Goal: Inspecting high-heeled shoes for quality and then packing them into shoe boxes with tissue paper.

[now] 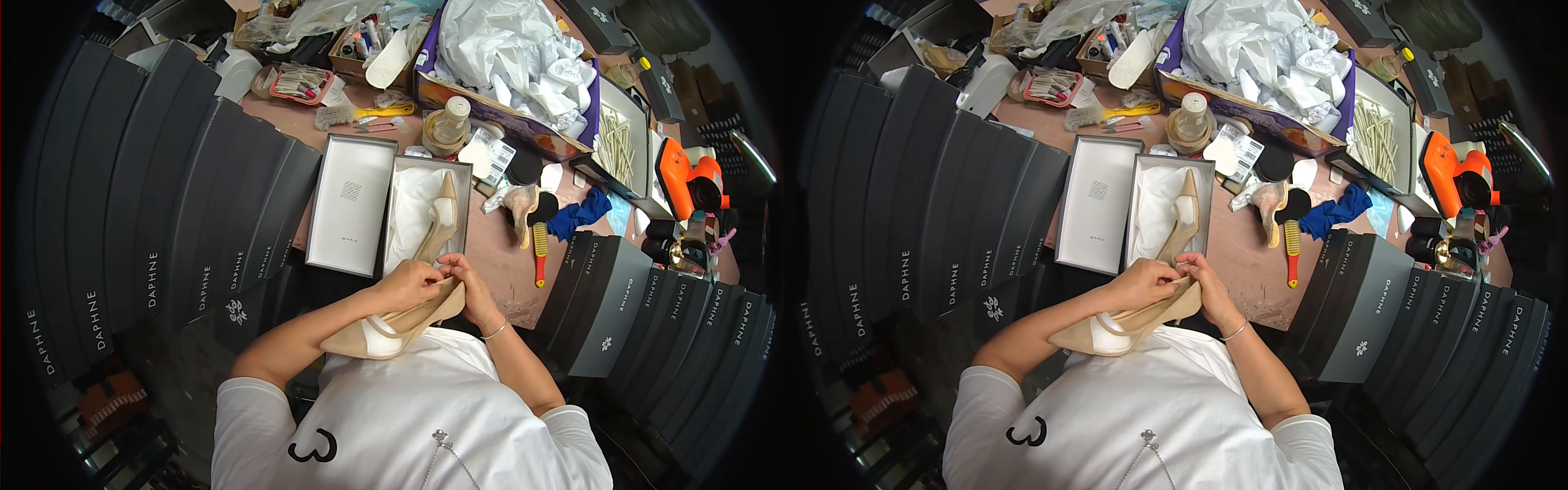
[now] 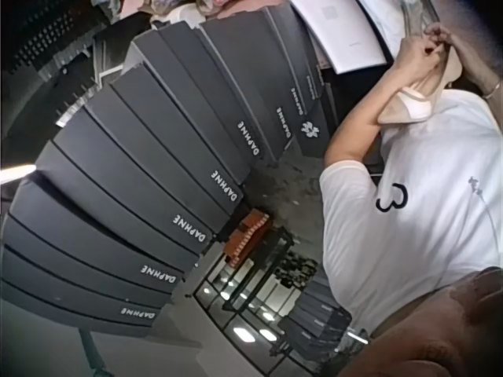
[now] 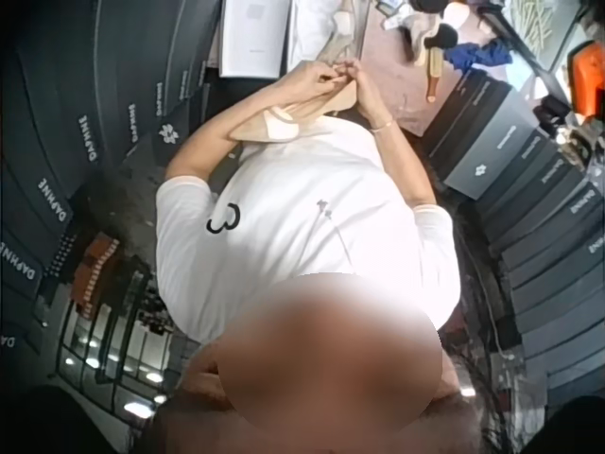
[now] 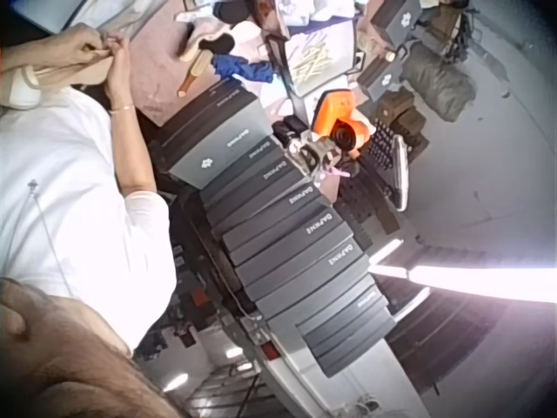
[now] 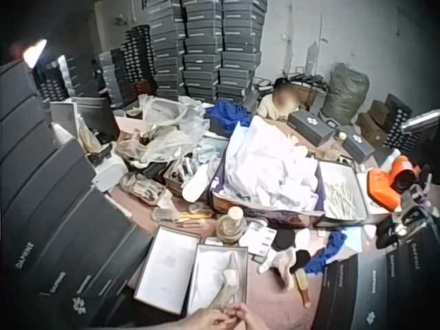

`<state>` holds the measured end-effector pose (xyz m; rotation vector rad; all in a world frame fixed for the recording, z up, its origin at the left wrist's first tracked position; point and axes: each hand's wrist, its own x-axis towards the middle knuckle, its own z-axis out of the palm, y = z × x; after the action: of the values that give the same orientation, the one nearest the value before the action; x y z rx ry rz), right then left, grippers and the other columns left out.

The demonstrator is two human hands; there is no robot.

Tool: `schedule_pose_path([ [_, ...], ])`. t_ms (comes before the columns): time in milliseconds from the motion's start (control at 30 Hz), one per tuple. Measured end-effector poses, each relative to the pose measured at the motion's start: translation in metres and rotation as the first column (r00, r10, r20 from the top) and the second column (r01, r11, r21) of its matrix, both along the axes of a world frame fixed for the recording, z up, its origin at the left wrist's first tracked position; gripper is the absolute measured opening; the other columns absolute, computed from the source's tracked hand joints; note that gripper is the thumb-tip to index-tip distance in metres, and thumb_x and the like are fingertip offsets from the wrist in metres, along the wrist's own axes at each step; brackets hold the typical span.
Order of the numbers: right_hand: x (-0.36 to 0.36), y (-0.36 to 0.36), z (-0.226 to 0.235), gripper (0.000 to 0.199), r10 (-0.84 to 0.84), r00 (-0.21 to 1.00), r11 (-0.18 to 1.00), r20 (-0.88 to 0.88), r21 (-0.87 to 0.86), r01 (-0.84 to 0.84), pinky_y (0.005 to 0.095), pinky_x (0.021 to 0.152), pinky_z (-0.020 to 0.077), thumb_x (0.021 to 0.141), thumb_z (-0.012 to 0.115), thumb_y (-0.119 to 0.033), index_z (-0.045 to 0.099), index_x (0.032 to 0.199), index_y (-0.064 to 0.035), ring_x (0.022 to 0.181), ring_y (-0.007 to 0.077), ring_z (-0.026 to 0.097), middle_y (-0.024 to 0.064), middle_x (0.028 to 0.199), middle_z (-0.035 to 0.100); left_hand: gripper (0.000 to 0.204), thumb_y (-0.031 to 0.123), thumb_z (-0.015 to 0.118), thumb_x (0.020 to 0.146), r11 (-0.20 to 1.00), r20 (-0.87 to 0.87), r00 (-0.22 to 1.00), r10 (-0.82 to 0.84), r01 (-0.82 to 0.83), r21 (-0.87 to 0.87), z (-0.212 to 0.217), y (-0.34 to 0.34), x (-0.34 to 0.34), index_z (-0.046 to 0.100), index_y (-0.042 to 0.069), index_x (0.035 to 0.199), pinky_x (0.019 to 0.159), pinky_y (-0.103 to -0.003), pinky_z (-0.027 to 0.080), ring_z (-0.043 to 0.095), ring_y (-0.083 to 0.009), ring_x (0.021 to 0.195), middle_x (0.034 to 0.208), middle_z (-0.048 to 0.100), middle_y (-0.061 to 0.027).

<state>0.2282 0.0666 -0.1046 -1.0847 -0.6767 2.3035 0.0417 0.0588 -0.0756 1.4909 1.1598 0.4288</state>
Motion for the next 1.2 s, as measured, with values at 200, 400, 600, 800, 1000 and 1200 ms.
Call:
schedule_pose_path([
  [200,0.0,0.0,-0.001,0.031,-0.009,1.0,1.0,0.003,-0.003,0.009,0.0253,0.082,0.0438,0.091,0.038,-0.018,0.046,0.118,-0.0056,0.09,0.0126,0.055,0.0043,0.098,0.055,0.022,0.011,0.064,0.08,0.993,0.029,0.998,0.052,-0.049,-0.103,-0.002,0.002,0.0,0.067,-0.003,0.096,0.062,-0.029,0.048,0.061,-0.0144,0.067,0.077,0.065,-0.0117],
  [400,-0.002,0.0,0.002,0.03,-0.005,1.0,1.0,0.03,-0.001,0.005,0.0257,0.082,0.044,0.09,0.038,-0.017,0.047,0.116,-0.0051,0.091,0.013,0.054,0.0047,0.098,0.055,0.02,0.009,0.065,0.082,0.946,0.117,0.98,0.162,-0.121,-0.301,-0.019,-0.004,0.001,0.067,-0.005,0.096,0.067,-0.024,0.049,0.06,-0.0074,0.073,0.081,0.067,-0.0062],
  [600,-0.002,0.0,0.002,0.03,-0.008,0.999,1.0,0.043,-0.016,0.009,0.0252,0.084,0.0428,0.09,0.038,-0.017,0.048,0.115,-0.0041,0.091,0.0124,0.053,0.0041,0.097,0.054,0.02,0.009,0.064,0.082,0.938,0.066,0.988,0.141,-0.112,-0.328,-0.017,-0.002,0.003,0.068,-0.003,0.097,0.068,-0.024,0.049,0.06,-0.0071,0.073,0.079,0.067,-0.0057],
  [800,-0.002,0.0,-0.002,0.029,0.001,0.998,1.0,0.055,-0.005,-0.001,0.024,0.084,0.0416,0.09,0.038,-0.016,0.049,0.114,-0.0045,0.092,0.0113,0.052,0.0028,0.096,0.054,0.021,0.011,0.064,0.083,0.946,0.079,0.984,0.157,-0.127,-0.298,-0.009,-0.003,0.001,0.068,-0.004,0.098,0.066,-0.024,0.049,0.06,-0.0072,0.072,0.078,0.067,-0.0066],
  [1000,-0.002,0.001,-0.001,0.028,0.01,0.999,1.0,0.044,0.001,-0.01,0.0239,0.084,0.0421,0.09,0.038,-0.015,0.049,0.113,-0.0043,0.092,0.0114,0.052,0.0037,0.098,0.055,0.02,0.011,0.062,0.084,0.963,0.077,0.987,0.141,-0.119,-0.243,-0.008,-0.004,0.003,0.067,-0.004,0.096,0.064,-0.024,0.049,0.059,-0.0068,0.07,0.077,0.067,-0.0068],
  [1200,-0.003,0.0,-0.001,0.028,0.006,0.999,1.0,0.032,-0.001,-0.006,0.0244,0.084,0.0427,0.089,0.037,-0.015,0.049,0.112,-0.0039,0.092,0.0117,0.053,0.0047,0.099,0.056,0.019,0.01,0.062,0.084,0.959,0.079,0.985,0.154,-0.13,-0.252,-0.006,-0.004,0.004,0.067,-0.004,0.095,0.063,-0.024,0.048,0.059,-0.0064,0.069,0.077,0.067,-0.0068],
])
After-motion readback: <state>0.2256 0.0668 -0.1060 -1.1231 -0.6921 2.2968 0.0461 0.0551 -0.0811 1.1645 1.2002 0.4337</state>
